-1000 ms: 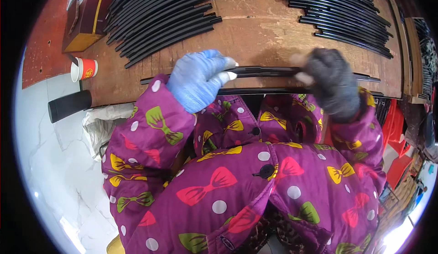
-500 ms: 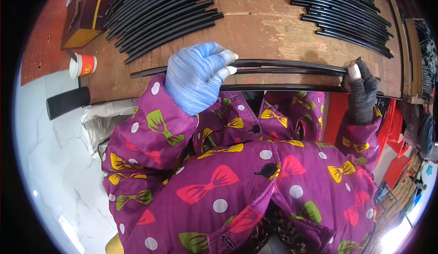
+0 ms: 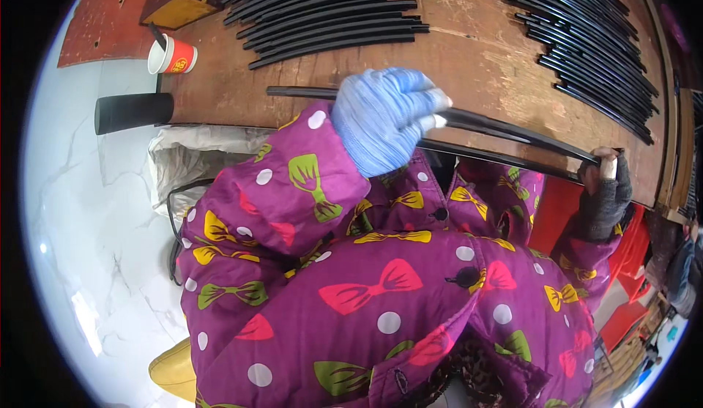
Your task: Organizing and inspecting black plastic tubes/rods on a workbench for sorting or assembly.
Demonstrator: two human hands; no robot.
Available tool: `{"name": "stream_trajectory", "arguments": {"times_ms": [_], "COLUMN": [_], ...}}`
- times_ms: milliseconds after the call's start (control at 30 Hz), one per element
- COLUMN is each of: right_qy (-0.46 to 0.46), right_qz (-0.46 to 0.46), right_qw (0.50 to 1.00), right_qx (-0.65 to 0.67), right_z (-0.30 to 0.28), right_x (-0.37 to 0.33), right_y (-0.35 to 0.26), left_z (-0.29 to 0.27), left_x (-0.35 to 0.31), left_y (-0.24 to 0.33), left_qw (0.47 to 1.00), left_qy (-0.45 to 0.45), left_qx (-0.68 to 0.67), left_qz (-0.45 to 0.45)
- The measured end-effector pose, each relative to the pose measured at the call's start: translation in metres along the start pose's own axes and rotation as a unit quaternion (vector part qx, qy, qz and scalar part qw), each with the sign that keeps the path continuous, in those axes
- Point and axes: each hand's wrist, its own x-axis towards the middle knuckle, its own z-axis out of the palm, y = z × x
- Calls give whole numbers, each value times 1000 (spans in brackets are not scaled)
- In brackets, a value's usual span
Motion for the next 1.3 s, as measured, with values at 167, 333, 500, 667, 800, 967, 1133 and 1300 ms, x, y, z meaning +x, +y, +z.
{"name": "stream_trajectory", "arguments": {"times_ms": [167, 333, 500, 667, 800, 967, 1133, 1300], "right_qy": [-49, -184, -234, -150, -69, -65, -86, -66], "right_qz": [51, -8, 89, 43, 84, 68, 62, 104], "right_qw": [995, 976, 967, 987, 989, 992, 994, 988], "right_qx": [67, -113, -38, 35, 97, 81, 21, 95], "right_z": [-10, 55, 79, 47, -18, -31, -27, -36], "right_x": [-6, -29, -30, -12, 8, 15, 18, 12], "right_y": [7, -33, -41, -19, 8, 20, 12, 13], "left_z": [8, 24, 33, 20, -14, -35, -42, -35], "left_x": [4, 14, 22, 10, 8, -2, -12, -5], "left_y": [2, 19, 30, 6, -32, -43, -45, -44], "left_qw": [999, 995, 991, 990, 997, 983, 949, 977], "left_qy": [-6, -30, -43, -40, -58, -141, -176, -110], "left_qx": [9, 18, 59, 94, 55, 3, -90, -77], "left_qz": [35, 91, 114, 95, -14, -120, -247, -164]}}
